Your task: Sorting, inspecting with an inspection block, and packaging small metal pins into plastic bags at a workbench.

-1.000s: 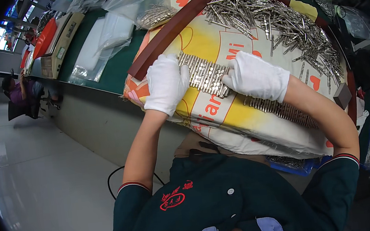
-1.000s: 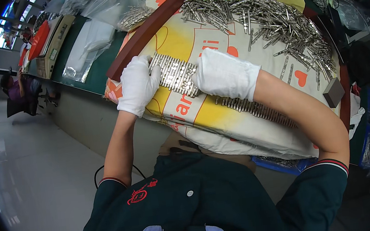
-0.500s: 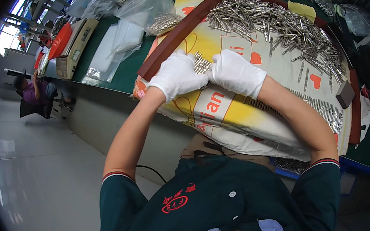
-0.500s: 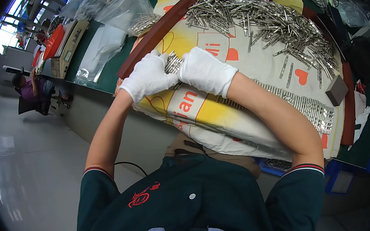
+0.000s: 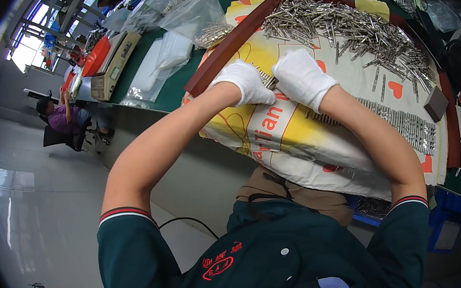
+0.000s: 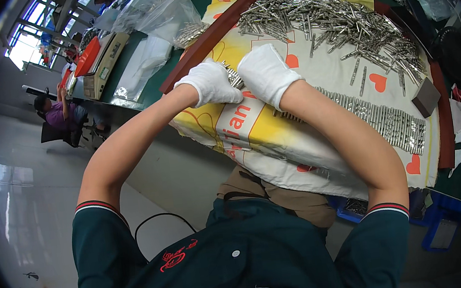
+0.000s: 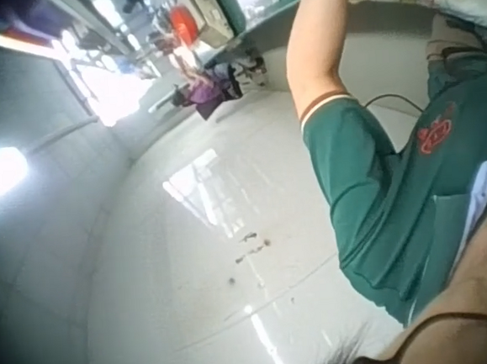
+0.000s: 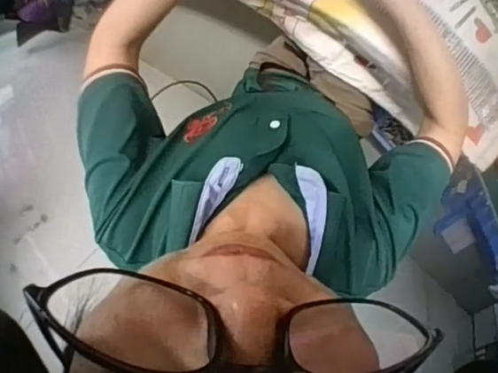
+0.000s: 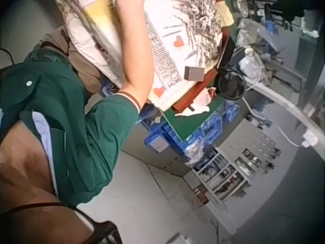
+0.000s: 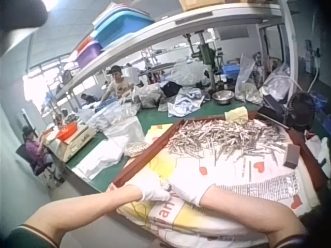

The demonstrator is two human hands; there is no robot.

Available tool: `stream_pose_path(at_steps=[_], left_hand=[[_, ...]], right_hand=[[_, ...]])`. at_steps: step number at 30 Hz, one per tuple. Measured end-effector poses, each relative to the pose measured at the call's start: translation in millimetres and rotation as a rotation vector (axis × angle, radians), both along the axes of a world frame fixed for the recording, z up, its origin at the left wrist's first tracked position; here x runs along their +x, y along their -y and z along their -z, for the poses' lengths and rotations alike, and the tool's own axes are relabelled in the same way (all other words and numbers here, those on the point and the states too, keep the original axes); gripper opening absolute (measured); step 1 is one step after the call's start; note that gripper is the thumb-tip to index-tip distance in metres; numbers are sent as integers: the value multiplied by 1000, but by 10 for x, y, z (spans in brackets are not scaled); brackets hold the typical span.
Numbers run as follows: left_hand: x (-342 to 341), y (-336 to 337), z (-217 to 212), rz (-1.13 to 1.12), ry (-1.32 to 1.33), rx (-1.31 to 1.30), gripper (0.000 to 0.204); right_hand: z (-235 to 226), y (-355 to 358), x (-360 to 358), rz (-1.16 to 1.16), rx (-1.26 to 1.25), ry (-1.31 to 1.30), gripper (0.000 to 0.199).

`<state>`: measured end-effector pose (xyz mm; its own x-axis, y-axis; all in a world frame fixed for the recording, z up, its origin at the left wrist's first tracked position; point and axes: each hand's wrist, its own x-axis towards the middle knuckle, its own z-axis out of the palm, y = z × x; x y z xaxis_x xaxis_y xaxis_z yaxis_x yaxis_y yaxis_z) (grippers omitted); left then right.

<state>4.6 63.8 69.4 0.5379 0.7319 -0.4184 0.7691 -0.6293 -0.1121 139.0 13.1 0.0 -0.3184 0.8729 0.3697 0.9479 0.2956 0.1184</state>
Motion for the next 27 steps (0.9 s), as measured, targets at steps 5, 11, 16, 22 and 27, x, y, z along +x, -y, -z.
stream_pose_path(at_steps=[5,11,16,22,27], left_hand=[[102,-63,111,57,-159,16,55],[-25,-183,292,127,58,141,48],[-72,-269,220,109,38,84,41],[-64,-419,175,188,4,65,36],[8,-445,102,193,-17,60,28]], right_hand=[[57,-65,11,-143,50,-31,9],[102,-138,-81,-158,45,-136,7],[-84,48,121,-110,32,-262,10],[-185,280,520,-48,275,-475,9],[-169,388,681,7,416,-476,9]])
